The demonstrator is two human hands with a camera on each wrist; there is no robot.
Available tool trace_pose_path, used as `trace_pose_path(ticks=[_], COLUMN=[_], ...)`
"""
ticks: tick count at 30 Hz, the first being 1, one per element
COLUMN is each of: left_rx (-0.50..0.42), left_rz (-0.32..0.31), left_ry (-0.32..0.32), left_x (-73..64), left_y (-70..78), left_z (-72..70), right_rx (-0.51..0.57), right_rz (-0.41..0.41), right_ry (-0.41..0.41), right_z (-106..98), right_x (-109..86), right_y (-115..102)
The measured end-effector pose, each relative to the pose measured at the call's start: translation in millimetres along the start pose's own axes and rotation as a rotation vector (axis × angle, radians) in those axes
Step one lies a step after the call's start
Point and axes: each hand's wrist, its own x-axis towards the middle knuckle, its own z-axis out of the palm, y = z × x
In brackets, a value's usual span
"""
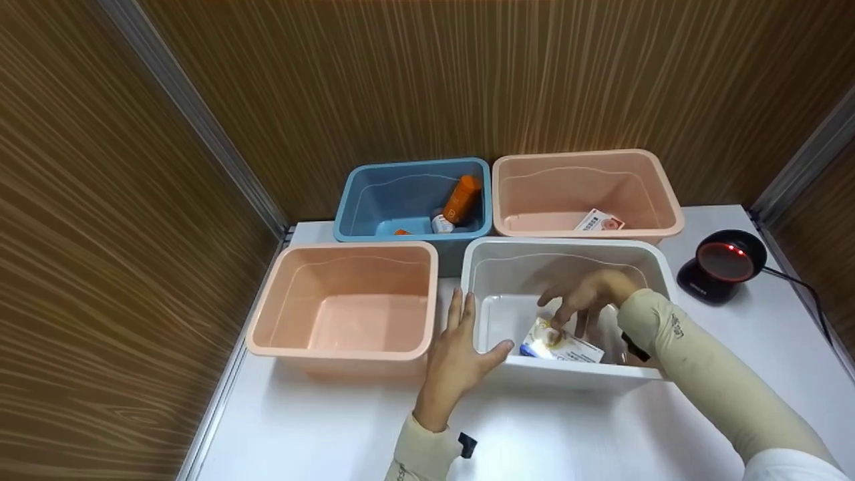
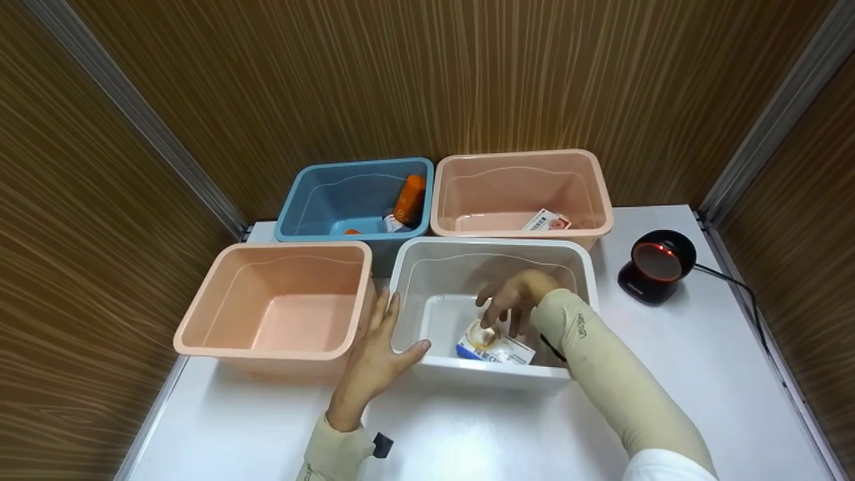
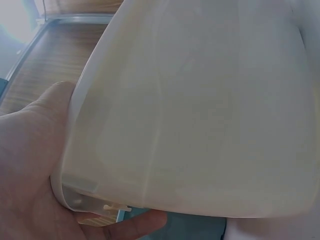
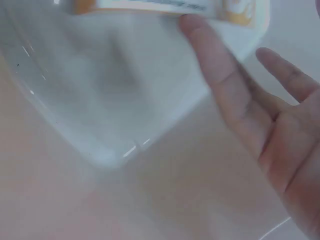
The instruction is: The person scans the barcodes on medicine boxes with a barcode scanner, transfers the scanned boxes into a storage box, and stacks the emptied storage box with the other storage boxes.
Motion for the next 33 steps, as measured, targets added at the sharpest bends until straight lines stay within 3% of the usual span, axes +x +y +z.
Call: trace_pose_path(ticks=[4, 8, 12, 16, 20, 24, 29, 33], left_rx=[0.005, 0.008, 0.001, -0.003, 0.0, -0.009, -0.005, 0.008], left_rz=[-0.013, -0.024, -0.029, -0.033, -0.028, -0.014, 0.007, 0.003], left_ry=[0.0, 0.001, 0.0, -0.003, 0.002, 0.002, 0.016, 0.027], left_x=[-0.4, -0.7, -1.0, -1.3, -1.7, -1.9, -2.4, -3.4], left_y=[0.8, 0.8, 1.3, 1.9, 2.0, 2.2, 0.6, -1.3], left_z=[0.6, 0.4, 0.1, 0.0, 0.3, 0.5, 1.3, 2.6], right_rx=[0.026, -0.013, -0.186, -0.403, -0.514, -0.485, -0.395, -0.432], right_rz=[-0.059, -0.041, 0.031, 0.12, 0.137, 0.082, -0.045, -0.167], right_ry=[-0.029, -0.127, -0.137, -0.066, -0.021, 0.029, 0.135, 0.218], right_z=[4, 12, 20, 28, 31, 28, 19, 14], right_x=[3.4, 7.3, 8.4, 6.9, 5.4, 1.8, -1.7, -4.1], right_y=[-1, -6, -10, -11, -11, -13, -16, -15])
